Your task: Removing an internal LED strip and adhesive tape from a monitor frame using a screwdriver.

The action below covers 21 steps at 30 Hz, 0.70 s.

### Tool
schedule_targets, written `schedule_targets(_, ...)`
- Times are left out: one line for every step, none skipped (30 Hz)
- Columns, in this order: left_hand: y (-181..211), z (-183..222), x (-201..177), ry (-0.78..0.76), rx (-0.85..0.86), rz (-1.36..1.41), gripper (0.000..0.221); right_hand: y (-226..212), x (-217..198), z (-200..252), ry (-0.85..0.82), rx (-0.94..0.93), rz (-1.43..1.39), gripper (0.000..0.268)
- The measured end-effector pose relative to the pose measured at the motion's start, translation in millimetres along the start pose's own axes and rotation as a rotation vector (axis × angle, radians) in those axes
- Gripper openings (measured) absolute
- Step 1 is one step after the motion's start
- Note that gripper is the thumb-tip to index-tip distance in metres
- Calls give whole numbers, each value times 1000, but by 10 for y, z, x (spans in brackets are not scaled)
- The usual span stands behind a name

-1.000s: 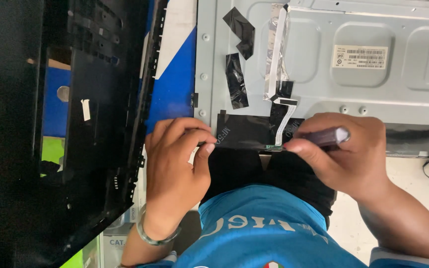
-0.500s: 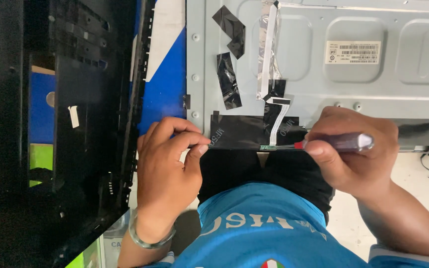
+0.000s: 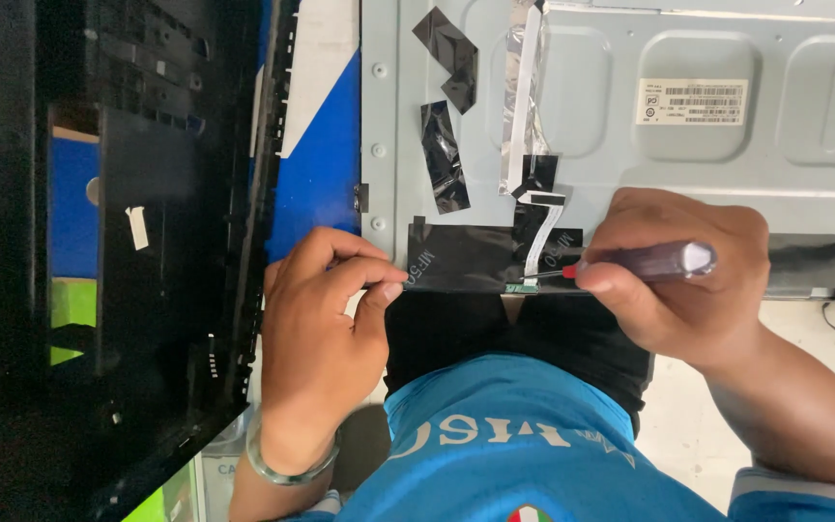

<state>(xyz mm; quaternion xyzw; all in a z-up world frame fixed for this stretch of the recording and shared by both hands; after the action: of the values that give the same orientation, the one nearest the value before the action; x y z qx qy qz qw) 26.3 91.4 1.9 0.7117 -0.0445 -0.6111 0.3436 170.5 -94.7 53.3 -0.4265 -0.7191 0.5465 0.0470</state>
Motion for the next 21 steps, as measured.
schedule_targets(1, 1, -1, -1, -2, -1, 14, 3, -2, -12, -1, 1, -2, 33)
schedule_targets(8, -2, -7, 2, 5, 2, 14, 31, 5, -21, -13, 36, 23, 34)
schedule_targets(17, -6, -14, 6, 13, 5, 14, 59, 10, -30, -24, 71, 48, 36)
schedule_targets(23, -3, -12, 4, 15, 6, 14, 77, 10, -26, -22, 72, 49, 36)
schedule_targets(25, -2, -16, 8, 13, 6, 14, 102, 8, -22, -19, 84, 67, 36)
schedule_targets(25, -1, -19, 14, 10, 7, 14, 129, 6, -23, -18, 94, 86, 36)
schedule_targets(22, -4, -14, 15, 11, 7, 14, 130, 1, -43, -17, 93, 87, 36)
schedule_targets(17, 1, -11, 17, 12, 6, 14, 131, 5, -57, -24, 94, 88, 37)
schedule_targets(12, 5, -7, 19, 12, 4, 14, 133, 11, -72, -30, 96, 88, 38)
schedule_targets(11, 3, -8, 19, 10, 4, 14, 151, 6, -79, -32, 96, 88, 38)
schedule_targets(17, 1, -10, 20, 16, 3, 14, 197, 17, -82, -56, 131, 89, 36)
schedule_targets(24, 0, -13, 20, 22, 1, 14, 243, 29, -83, -79, 166, 90, 34)
schedule_targets(17, 3, -13, 20, 21, 0, 14, 280, 28, -98, -80, 166, 89, 34)
schedule_targets(18, 4, -14, 23, 27, 1, 13, 329, 45, -102, -110, 184, 121, 34)
schedule_targets(20, 6, -15, 27, 33, 2, 12, 380, 60, -106, -140, 203, 153, 35)
schedule_targets(22, 4, -12, 27, 35, 2, 12, 363, 61, -162, -139, 203, 154, 35)
schedule_targets(16, 2, -12, 30, 28, 7, 13, 431, 89, -191, -179, 310, 148, 45)
schedule_targets(7, 5, -13, 33, 18, 11, 13, 496, 121, -211, -222, 418, 140, 55)
schedule_targets(6, 10, -13, 32, 17, 11, 13, 494, 120, -188, -223, 419, 140, 55)
schedule_targets(4, 10, -15, 36, 14, 12, 14, 379, 132, -208, -230, 267, 135, 41)
schedule_targets(2, 10, -15, 39, 11, 12, 14, 261, 143, -211, -237, 115, 129, 28)
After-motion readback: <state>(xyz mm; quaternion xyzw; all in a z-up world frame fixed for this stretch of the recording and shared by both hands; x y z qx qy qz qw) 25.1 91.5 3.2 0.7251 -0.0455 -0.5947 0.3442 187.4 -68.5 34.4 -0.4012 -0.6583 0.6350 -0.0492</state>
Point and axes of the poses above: each hand's wrist, its own z-axis away from the middle knuckle, its own x-axis out of the palm, y = z × x, the point moved 8 cm from there along -z, towards the middle knuckle, and after that the axes turned 8 degrees about -z, right-handed, at the moved point
